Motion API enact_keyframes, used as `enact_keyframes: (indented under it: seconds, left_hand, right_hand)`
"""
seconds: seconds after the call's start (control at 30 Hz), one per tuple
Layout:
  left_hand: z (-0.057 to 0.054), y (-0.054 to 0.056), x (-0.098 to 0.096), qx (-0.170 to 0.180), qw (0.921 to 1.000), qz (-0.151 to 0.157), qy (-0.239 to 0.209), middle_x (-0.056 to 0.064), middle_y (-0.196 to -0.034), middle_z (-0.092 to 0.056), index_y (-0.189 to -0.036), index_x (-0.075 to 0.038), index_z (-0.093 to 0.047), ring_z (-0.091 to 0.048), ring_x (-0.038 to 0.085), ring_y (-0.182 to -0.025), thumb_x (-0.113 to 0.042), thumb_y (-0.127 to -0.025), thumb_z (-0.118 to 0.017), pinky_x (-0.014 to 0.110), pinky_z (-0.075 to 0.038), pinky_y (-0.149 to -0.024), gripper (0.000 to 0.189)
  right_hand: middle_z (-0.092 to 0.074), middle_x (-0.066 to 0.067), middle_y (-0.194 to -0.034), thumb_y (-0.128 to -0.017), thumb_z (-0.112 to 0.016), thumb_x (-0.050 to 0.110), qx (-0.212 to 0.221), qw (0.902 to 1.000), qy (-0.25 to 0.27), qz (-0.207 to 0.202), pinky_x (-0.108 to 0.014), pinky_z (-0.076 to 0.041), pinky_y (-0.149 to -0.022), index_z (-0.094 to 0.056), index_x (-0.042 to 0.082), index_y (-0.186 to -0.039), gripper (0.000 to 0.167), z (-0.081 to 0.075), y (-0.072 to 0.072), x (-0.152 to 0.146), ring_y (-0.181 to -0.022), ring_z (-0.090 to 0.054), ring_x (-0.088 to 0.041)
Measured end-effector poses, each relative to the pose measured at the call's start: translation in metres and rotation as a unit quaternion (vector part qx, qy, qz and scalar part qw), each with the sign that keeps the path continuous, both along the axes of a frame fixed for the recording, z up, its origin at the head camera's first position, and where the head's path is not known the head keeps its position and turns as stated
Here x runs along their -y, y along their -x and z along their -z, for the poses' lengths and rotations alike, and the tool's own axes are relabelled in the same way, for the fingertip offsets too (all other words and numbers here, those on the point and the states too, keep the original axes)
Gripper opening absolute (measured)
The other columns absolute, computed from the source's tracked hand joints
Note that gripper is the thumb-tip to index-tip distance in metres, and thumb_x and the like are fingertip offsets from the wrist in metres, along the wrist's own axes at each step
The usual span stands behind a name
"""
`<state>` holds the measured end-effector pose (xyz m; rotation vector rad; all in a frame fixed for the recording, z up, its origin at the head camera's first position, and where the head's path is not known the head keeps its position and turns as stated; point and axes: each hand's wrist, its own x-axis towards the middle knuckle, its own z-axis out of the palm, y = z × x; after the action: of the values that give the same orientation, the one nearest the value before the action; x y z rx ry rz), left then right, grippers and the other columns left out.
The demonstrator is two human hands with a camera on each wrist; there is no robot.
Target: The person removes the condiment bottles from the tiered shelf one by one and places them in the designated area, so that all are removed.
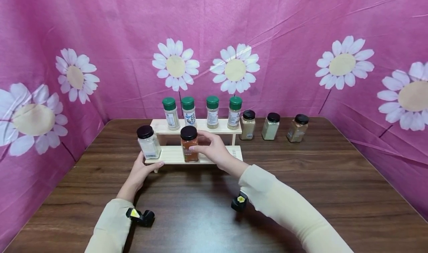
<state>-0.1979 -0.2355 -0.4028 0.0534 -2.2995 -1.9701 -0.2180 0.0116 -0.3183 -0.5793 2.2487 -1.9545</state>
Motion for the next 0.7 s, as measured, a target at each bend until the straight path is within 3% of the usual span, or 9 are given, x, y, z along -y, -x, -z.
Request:
enact_keyframes:
  seconds: [0.5, 0.7]
  left_hand:
    - [0.003, 0.001, 0.001, -0.007, 1.0, -0.002, 0.003, 0.015, -0.129, -0.031, -0.13, -0.004, -0.025, -0.026, 0.023, -0.116, -0.006, -0.069, -0.07, 0.036, -0.014, -0.097, 0.076]
    - [0.004, 0.001, 0.001, -0.006, 1.0, -0.002, 0.002, 0.015, -0.129, -0.031, -0.131, -0.004, -0.024, -0.025, 0.023, -0.116, -0.006, -0.069, -0.07, 0.037, -0.015, -0.097, 0.077]
  right_hand:
    - [-0.058, -0.013, -0.101, -0.072, -0.068, 0.006, -0.002, 1.0, 0.002, 0.006, -0.033, -0.04, -0.081, -0.051, 0.005, -0.118, 0.048, 0.0, -0.007, -0.049, -0.094, -0.052, -0.02]
    - [-0.058, -0.015, -0.101, -0.073, -0.068, 0.008, -0.041, 0.9985, -0.035, 0.013, -0.032, -0.04, -0.08, -0.05, 0.001, -0.118, 0.048, 0.0, -0.008, -0.068, -0.095, -0.052, -0.022]
